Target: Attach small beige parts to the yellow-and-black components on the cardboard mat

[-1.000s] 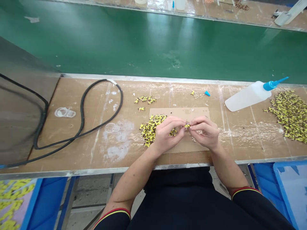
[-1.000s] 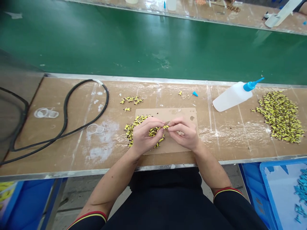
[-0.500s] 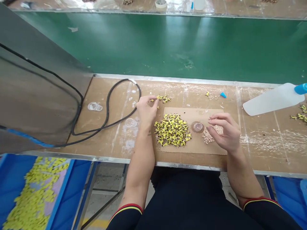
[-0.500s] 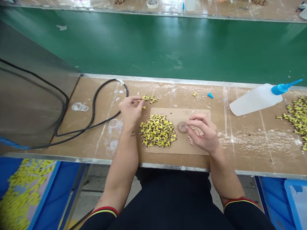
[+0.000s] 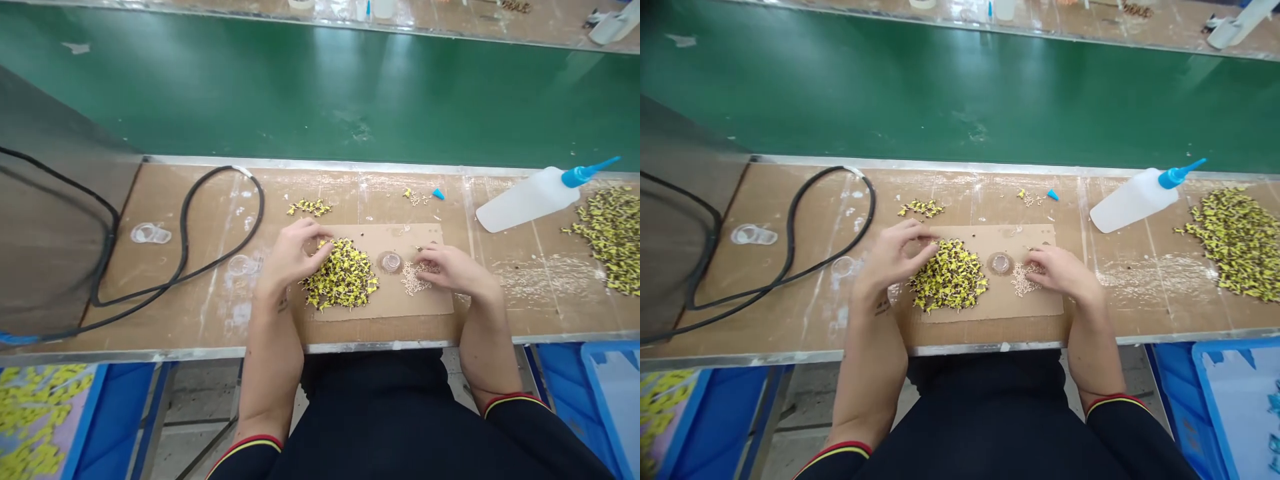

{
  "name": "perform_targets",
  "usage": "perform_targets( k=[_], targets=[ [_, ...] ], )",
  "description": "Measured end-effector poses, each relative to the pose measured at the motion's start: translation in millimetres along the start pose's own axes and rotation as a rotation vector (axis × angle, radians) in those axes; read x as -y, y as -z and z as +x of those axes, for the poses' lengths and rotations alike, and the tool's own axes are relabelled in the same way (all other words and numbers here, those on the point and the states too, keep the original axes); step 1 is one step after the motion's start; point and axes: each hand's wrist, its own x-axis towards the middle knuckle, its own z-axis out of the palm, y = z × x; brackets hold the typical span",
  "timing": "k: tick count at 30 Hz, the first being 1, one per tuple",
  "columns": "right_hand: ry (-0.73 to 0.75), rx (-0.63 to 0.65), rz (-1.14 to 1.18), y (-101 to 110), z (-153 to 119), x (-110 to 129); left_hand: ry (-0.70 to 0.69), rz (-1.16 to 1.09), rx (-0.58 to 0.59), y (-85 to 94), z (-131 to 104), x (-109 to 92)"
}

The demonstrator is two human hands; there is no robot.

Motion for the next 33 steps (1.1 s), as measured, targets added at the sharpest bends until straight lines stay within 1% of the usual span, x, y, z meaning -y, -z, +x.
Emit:
perform_targets(
  k=[3,6,8,11,14,19,22,25,30,33],
  targets=[
    [0.003,0.013,-0.022,-6.1,6.2,3.7,-0.137,0.058,0.126,-20.1,2.7,-19.9],
    [0.023,0.018,-0.028,-8.2,8.3,4.6,-0.164,0.146,0.258,-35.4,1.9,-32.7],
    [0.032,0.019,-0.043,-7.9,7.7,4.2,-0.16,0.195,0.299,-39.1,0.6,-35.7],
    [0.042,0.027,-0.059,-7.1,6.0,3.1,-0.178,0.215,0.279,-38.3,-0.8,-36.1],
    [0.035,0.021,-0.051,-6.6,4.9,1.9,-0.224,0.197,0.255,-38.8,-1.2,-38.5],
    [0.015,0.056,-0.018,-5.4,5.4,4.4,-0.312,0.249,0.303,-50.0,-1.8,-45.7],
    [0.029,0.084,-0.025,-5.1,6.5,7.8,-0.314,0.213,0.291,-54.2,-1.8,-46.7],
    [0.068,0.068,-0.015,-4.8,6.5,9.2,-0.303,0.158,0.287,-52.0,-1.4,-45.8],
    [0.112,0.04,0.047,-2.4,3.4,6.2,-0.295,0.079,0.313,-42.6,-1.4,-43.9],
    [0.129,0.032,0.087,-0.2,1.2,1.2,-0.301,0.017,0.364,-37.9,-1.7,-43.4]
  ],
)
